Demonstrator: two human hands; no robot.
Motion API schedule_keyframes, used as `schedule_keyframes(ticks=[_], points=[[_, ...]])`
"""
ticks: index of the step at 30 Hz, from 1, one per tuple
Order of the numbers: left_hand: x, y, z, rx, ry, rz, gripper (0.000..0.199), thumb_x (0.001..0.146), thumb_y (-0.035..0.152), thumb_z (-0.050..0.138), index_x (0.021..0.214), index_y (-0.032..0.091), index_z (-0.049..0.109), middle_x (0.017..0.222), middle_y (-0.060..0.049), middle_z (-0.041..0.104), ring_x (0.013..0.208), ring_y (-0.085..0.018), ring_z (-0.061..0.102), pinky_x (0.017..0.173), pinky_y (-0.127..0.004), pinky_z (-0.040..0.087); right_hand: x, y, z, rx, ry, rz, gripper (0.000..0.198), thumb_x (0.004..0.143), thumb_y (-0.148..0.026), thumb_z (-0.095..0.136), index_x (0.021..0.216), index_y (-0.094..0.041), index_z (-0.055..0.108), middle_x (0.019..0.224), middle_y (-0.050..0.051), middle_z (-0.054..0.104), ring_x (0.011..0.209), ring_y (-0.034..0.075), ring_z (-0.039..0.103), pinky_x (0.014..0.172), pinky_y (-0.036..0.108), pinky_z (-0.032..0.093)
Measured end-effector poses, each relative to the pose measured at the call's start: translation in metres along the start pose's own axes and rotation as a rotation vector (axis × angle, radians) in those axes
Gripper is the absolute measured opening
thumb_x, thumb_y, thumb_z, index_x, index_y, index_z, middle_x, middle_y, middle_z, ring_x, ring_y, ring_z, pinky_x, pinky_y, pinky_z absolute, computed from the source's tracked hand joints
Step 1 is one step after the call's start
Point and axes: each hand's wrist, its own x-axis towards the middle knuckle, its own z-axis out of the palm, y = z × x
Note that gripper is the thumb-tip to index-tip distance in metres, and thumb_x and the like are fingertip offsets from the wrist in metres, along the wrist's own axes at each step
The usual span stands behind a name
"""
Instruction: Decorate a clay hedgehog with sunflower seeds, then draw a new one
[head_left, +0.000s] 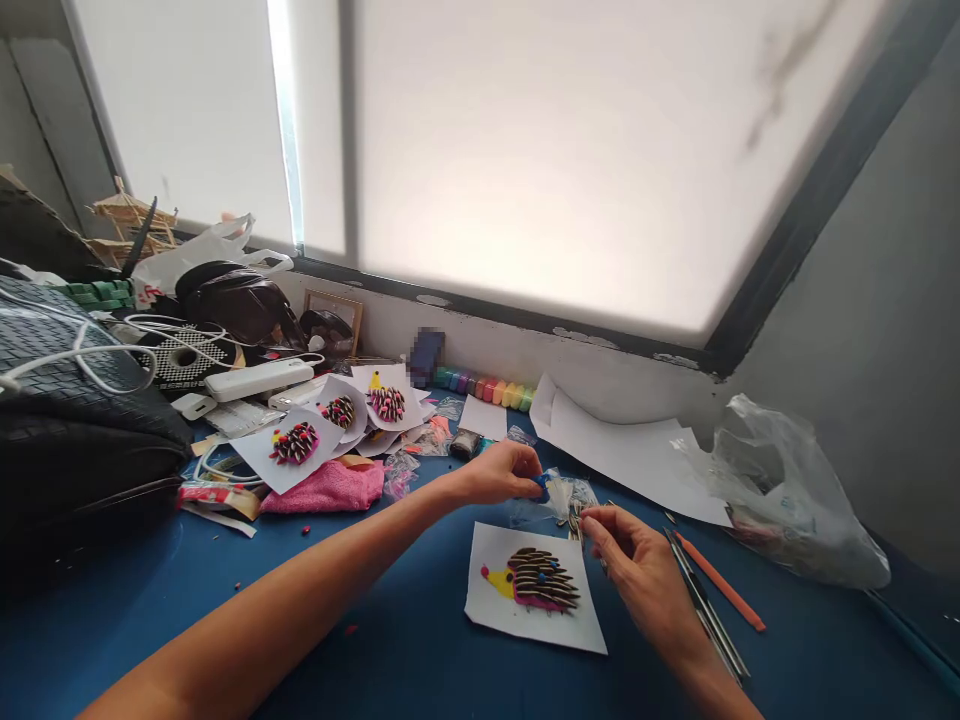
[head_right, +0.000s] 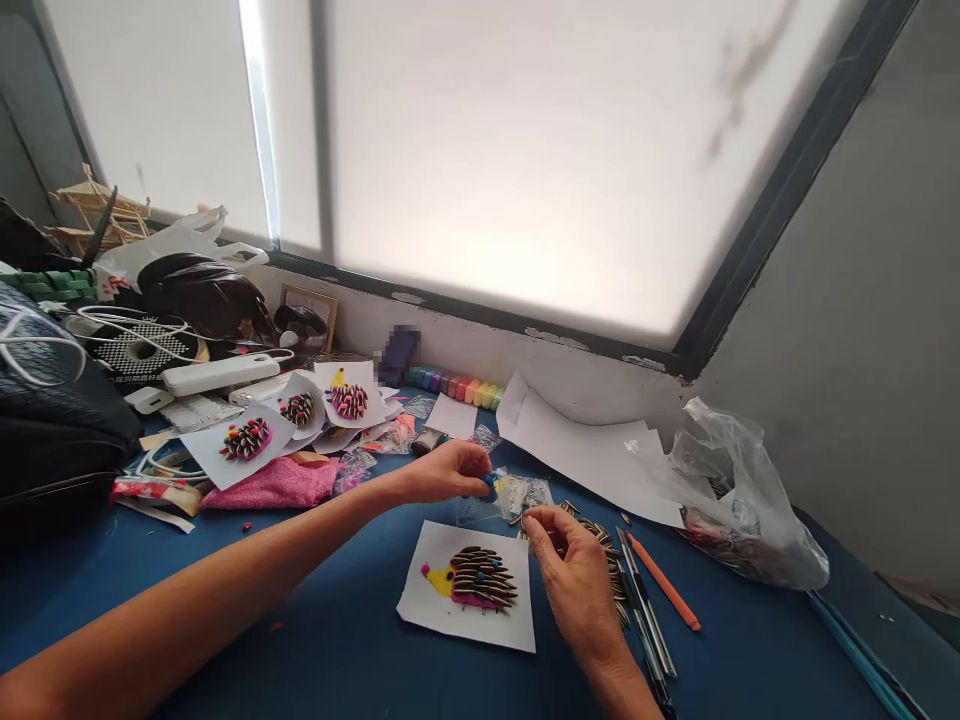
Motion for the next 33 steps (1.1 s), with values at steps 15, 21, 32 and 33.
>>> schedule_keyframes(ticks=[15, 21, 32, 33], points=[[-0.011, 0.028, 0.010, -0.160, -0.072, 0.124, 0.013, 0.078, 0.021, 0.070, 0.086, 0.013, 0.063, 0.067, 0.004, 0.059, 0.053, -0.006, 0.052, 0.049, -0.018, 0.042, -0.006, -0.017, -0.006, 0.276, -0.041, 0.030, 0.038, 0.067, -0.056, 0.070, 0.072, -0.019, 0.069, 0.067, 0.003, 0.065, 0.065, 0.019, 0.062, 0.053, 0.028, 0.046], [-0.014, 0.036, 0.007, -0.217, -0.094, 0.136, 0.012, 0.083, 0.023, 0.066, 0.085, 0.012, 0.063, 0.066, 0.003, 0.059, 0.054, -0.006, 0.053, 0.052, -0.018, 0.043, -0.005, -0.011, -0.005, 0.352, -0.080, 0.020, 0.039, 0.075, -0.058, 0.066, 0.075, -0.019, 0.068, 0.068, 0.003, 0.062, 0.064, 0.017, 0.059, 0.052, 0.026, 0.043], [-0.013, 0.034, 0.006, -0.218, -0.073, 0.159, 0.010, 0.081, 0.020, 0.066, 0.082, 0.011, 0.064, 0.062, 0.004, 0.058, 0.048, -0.007, 0.054, 0.046, -0.019, 0.045, -0.005, -0.008, -0.002, 0.339, -0.080, 0.056, 0.036, 0.069, -0.052, 0.071, 0.083, -0.019, 0.072, 0.069, 0.003, 0.065, 0.063, 0.015, 0.057, 0.051, 0.024, 0.043], [-0.013, 0.034, 0.006, -0.212, -0.067, 0.163, 0.009, 0.080, 0.019, 0.067, 0.081, 0.011, 0.064, 0.063, 0.003, 0.059, 0.049, -0.007, 0.054, 0.046, -0.018, 0.045, -0.006, -0.010, -0.002, 0.342, -0.082, 0.063, 0.037, 0.067, -0.053, 0.072, 0.081, -0.019, 0.071, 0.070, 0.003, 0.065, 0.062, 0.015, 0.056, 0.051, 0.024, 0.043]])
